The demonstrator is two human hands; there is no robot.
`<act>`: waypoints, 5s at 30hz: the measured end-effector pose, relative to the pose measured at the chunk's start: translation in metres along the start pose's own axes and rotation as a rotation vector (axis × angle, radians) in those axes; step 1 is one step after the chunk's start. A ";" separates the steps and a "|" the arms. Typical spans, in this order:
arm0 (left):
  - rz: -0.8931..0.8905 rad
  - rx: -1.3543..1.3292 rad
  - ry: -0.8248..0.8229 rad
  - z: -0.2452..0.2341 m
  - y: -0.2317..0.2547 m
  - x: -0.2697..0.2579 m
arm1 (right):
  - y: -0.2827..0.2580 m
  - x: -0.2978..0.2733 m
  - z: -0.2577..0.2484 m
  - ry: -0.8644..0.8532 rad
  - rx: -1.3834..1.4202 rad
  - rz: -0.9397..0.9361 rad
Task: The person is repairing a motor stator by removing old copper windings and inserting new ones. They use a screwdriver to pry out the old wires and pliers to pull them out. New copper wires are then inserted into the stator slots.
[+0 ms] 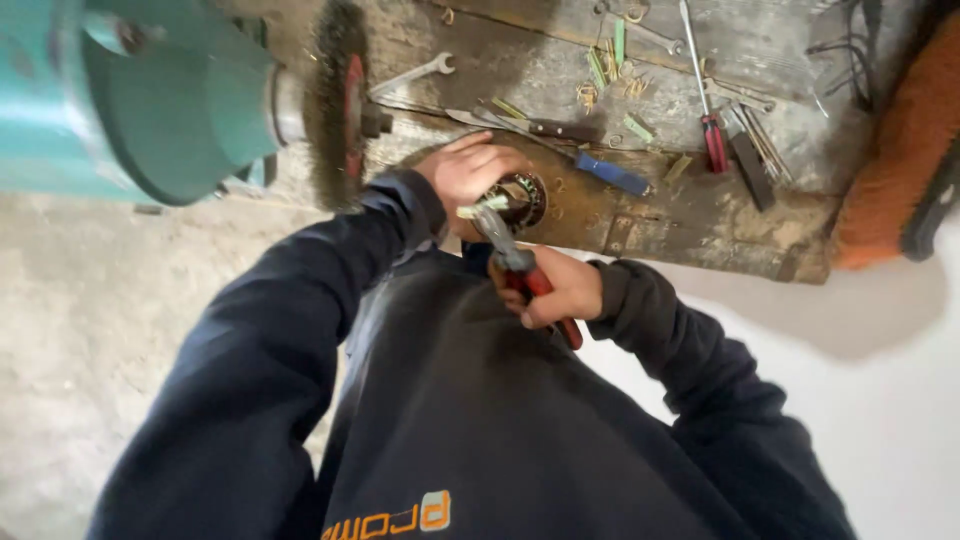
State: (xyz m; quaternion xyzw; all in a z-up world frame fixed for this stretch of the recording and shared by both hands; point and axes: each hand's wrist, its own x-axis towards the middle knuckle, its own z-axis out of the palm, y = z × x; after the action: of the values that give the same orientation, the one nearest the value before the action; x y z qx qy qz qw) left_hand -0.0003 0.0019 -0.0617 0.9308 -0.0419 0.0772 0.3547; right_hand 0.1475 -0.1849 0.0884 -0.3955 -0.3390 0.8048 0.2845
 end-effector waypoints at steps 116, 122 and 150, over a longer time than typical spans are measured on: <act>0.090 -0.019 0.169 -0.055 0.050 -0.016 | 0.069 -0.015 0.052 1.129 -1.240 0.035; 0.151 -0.040 0.221 -0.058 0.052 -0.012 | 0.071 -0.013 0.049 1.151 -1.218 0.148; 0.118 0.000 0.202 -0.055 0.053 -0.011 | 0.102 -0.028 0.026 0.788 -0.748 -0.011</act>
State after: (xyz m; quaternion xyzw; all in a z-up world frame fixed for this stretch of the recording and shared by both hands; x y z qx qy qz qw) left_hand -0.0242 -0.0007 0.0118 0.9142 -0.0607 0.1911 0.3522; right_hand 0.1217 -0.2760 0.0339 -0.7398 -0.4720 0.4184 0.2343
